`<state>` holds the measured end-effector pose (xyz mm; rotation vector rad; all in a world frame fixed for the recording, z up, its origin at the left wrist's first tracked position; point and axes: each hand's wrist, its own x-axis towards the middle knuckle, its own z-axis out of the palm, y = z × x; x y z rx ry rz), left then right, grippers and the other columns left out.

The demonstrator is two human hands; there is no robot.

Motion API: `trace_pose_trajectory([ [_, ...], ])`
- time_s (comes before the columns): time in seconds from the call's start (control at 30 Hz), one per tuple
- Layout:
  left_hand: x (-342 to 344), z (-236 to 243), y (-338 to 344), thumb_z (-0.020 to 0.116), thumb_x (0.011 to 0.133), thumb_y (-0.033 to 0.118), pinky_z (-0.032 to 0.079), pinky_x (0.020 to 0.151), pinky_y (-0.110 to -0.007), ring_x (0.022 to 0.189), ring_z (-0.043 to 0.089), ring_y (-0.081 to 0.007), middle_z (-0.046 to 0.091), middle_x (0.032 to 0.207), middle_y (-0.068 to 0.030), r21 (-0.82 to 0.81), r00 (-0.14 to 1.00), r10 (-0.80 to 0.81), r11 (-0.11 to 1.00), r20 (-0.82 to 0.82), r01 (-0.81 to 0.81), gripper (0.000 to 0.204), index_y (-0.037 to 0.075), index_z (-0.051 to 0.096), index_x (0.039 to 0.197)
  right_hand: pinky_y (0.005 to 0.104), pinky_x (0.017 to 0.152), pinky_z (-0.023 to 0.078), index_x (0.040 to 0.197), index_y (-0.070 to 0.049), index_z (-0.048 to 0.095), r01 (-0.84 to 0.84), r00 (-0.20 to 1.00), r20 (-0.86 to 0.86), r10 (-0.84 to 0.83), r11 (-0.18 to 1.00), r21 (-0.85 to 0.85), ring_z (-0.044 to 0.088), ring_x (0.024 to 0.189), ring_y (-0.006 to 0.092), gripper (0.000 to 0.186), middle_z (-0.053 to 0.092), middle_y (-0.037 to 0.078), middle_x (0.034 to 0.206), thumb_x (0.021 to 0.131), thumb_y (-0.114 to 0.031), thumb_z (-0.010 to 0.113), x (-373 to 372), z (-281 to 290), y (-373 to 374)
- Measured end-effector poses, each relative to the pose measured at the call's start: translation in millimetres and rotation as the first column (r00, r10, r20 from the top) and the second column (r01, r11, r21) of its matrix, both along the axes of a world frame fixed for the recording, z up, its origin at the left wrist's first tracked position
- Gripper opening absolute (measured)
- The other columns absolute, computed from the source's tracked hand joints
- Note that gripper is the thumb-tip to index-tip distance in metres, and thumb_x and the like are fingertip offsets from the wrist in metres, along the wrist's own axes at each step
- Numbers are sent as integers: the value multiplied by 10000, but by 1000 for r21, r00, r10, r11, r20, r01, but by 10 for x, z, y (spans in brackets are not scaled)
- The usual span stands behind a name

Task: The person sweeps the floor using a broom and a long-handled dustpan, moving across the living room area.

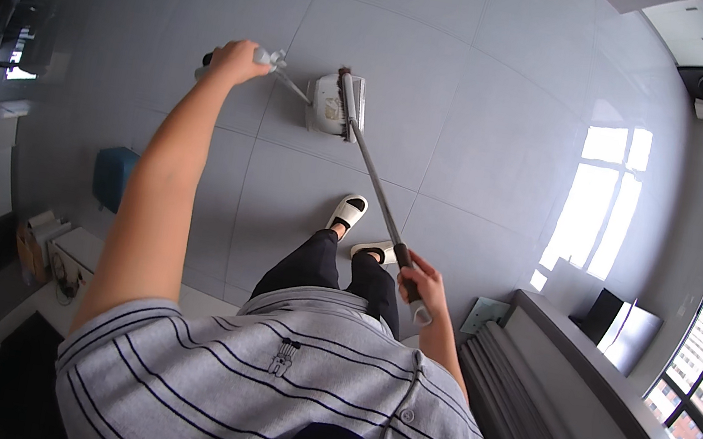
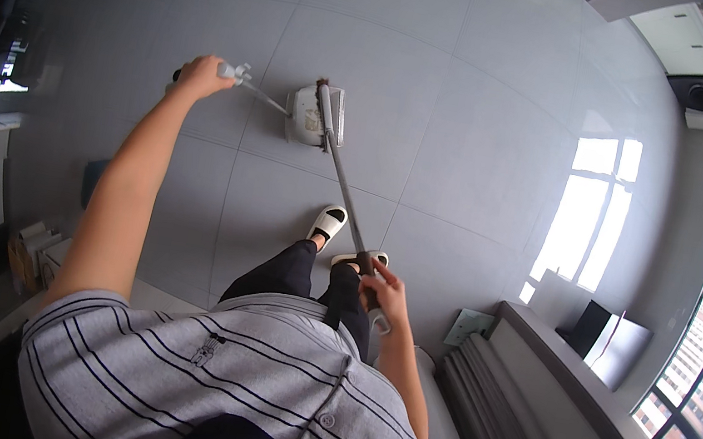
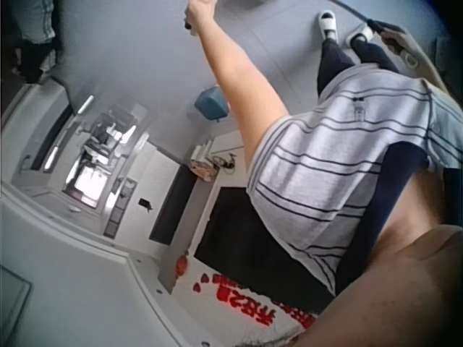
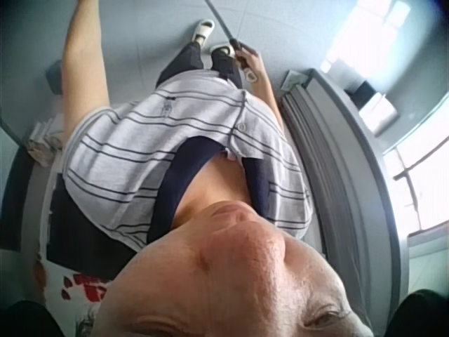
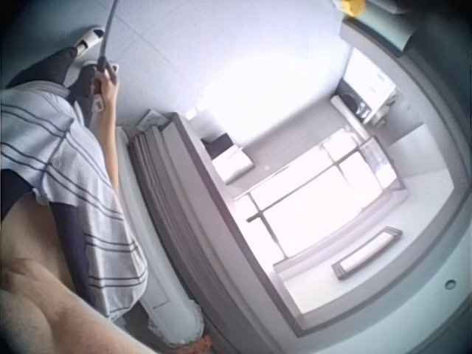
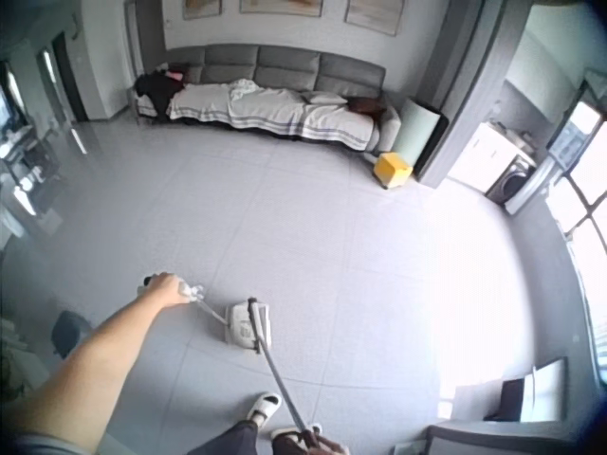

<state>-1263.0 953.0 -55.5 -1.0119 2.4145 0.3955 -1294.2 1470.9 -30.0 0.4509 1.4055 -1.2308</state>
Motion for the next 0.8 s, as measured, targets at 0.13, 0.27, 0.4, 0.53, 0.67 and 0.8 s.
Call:
trace_pose_trajectory([
  [0.13, 473, -265, -2, 692, 690, 428, 472, 777, -390, 958, 585, -302, 624, 1017, -147, -59, 981, -42, 998, -187, 31, 566, 24, 591, 1074, 253, 448, 428, 1219, 12, 497, 26, 992, -122, -19, 998, 58, 531, 500, 122, 514, 584, 65, 659, 719, -12, 607, 164, 90, 247],
  [0.27, 239, -3, 553, 695, 699, 391, 478, 673, -386, 828, 616, -301, 655, 877, -122, -23, 984, -54, 998, -170, 51, 413, 81, 642, 967, 275, 409, 428, 1213, 39, 482, 240, 956, -196, -219, 967, 88, 525, 442, 149, 520, 566, 76, 637, 710, -4, 607, 151, 76, 681],
  [0.4, -128, 94, 986, 689, 714, 363, 468, 627, -380, 750, 625, -285, 657, 776, -95, 0, 959, -147, 988, -240, 152, 340, 91, 651, 914, 282, 394, 431, 1229, 53, 446, 476, 863, -246, -441, 873, 104, 531, 421, 171, 551, 573, 109, 624, 699, 12, 591, 161, 23, 1071],
  [0.53, -683, 106, 1520, 684, 712, 368, 464, 613, -379, 726, 623, -287, 654, 752, -89, 38, 931, -188, 977, -313, 211, 325, 103, 656, 898, 287, 415, 461, 1220, 83, 404, 695, 704, -308, -640, 710, 113, 583, 480, 196, 555, 607, 163, 663, 696, 22, 577, 95, -156, 1601],
  [0.67, -1345, 51, 2205, 682, 697, 377, 464, 606, -394, 729, 622, -292, 654, 758, -89, 44, 936, -220, 970, -277, 241, 332, 115, 658, 899, 277, 443, 487, 1107, 96, 462, 837, 539, -335, -773, 535, 113, 598, 529, 197, 408, 615, 191, 717, 712, 38, 546, -53, -254, 2275],
  [0.8, -2174, 69, 3113, 669, 706, 368, 463, 606, -398, 733, 622, -296, 654, 767, -91, -4, 894, -302, 948, -330, 319, 311, 120, 661, 893, 256, 422, 487, 803, 27, 499, 923, 384, -319, -867, 365, 122, 578, 514, 175, 62, 611, 197, 728, 743, 43, 494, -413, -329, 3108],
])
